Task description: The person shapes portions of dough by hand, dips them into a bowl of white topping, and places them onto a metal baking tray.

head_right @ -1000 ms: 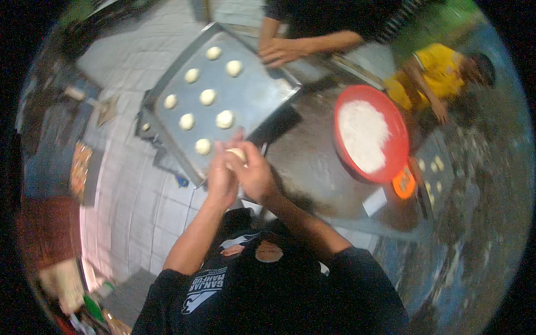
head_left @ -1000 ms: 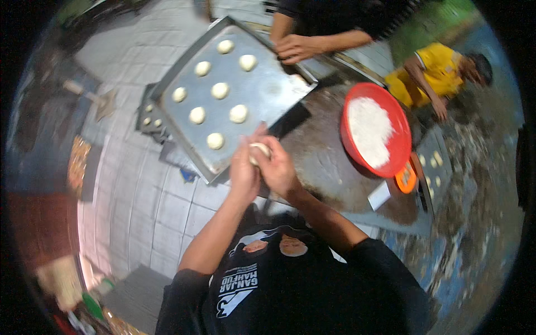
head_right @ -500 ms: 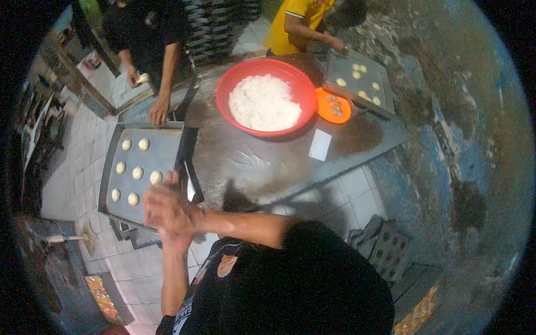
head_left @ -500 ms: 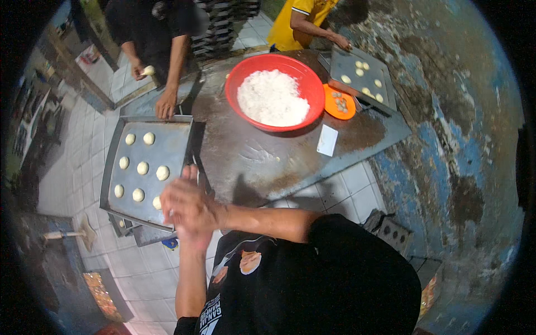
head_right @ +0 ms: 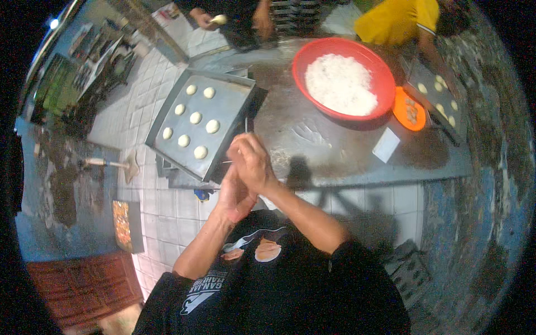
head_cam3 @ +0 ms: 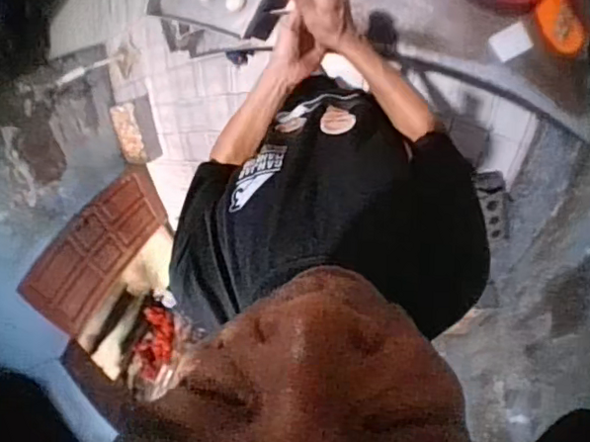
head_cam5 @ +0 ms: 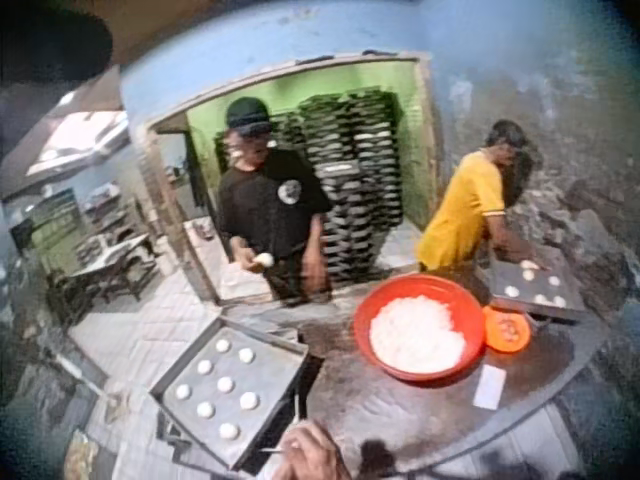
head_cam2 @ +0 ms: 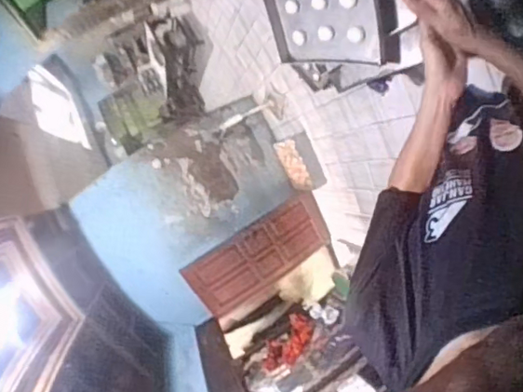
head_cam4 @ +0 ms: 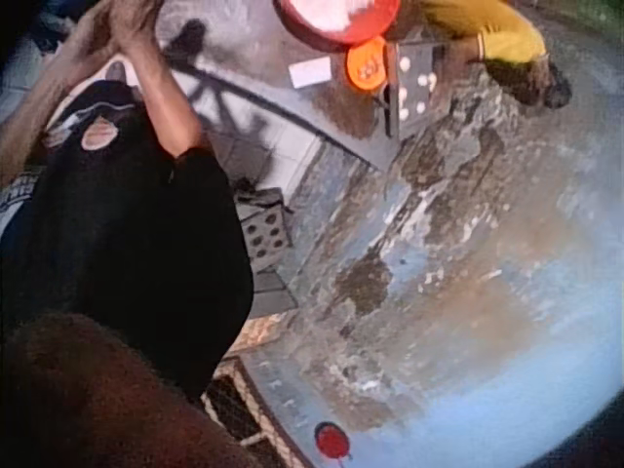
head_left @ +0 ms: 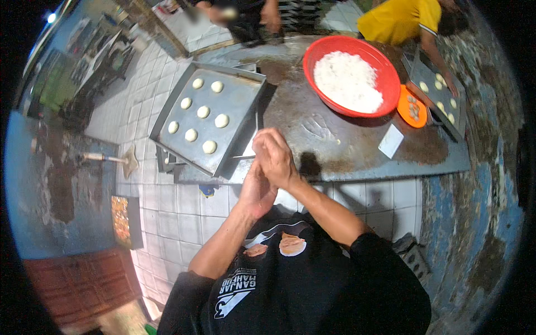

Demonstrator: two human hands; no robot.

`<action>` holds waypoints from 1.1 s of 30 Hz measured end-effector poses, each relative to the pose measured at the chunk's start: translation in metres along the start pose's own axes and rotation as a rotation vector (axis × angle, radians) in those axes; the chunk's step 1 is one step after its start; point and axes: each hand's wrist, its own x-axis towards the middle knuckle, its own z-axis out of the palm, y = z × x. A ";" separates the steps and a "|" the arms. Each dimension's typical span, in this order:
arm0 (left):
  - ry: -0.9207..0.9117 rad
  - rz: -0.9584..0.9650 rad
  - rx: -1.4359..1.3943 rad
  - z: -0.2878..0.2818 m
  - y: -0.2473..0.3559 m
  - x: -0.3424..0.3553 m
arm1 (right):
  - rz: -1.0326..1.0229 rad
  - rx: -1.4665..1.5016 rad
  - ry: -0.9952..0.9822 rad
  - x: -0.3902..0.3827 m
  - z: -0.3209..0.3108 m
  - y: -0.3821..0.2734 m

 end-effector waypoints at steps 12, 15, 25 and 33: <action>0.241 0.298 0.545 -0.172 0.133 -0.011 | 1.099 0.883 -0.099 0.123 0.114 0.133; 0.420 0.324 0.589 -0.235 0.178 -0.035 | 0.657 0.040 -0.085 0.178 0.152 0.177; 0.758 0.189 0.477 -0.358 0.222 -0.082 | 0.312 -0.809 -0.253 0.173 0.224 0.314; 0.590 0.115 0.374 -0.349 0.187 -0.034 | 0.902 -0.151 -0.240 0.227 0.192 0.286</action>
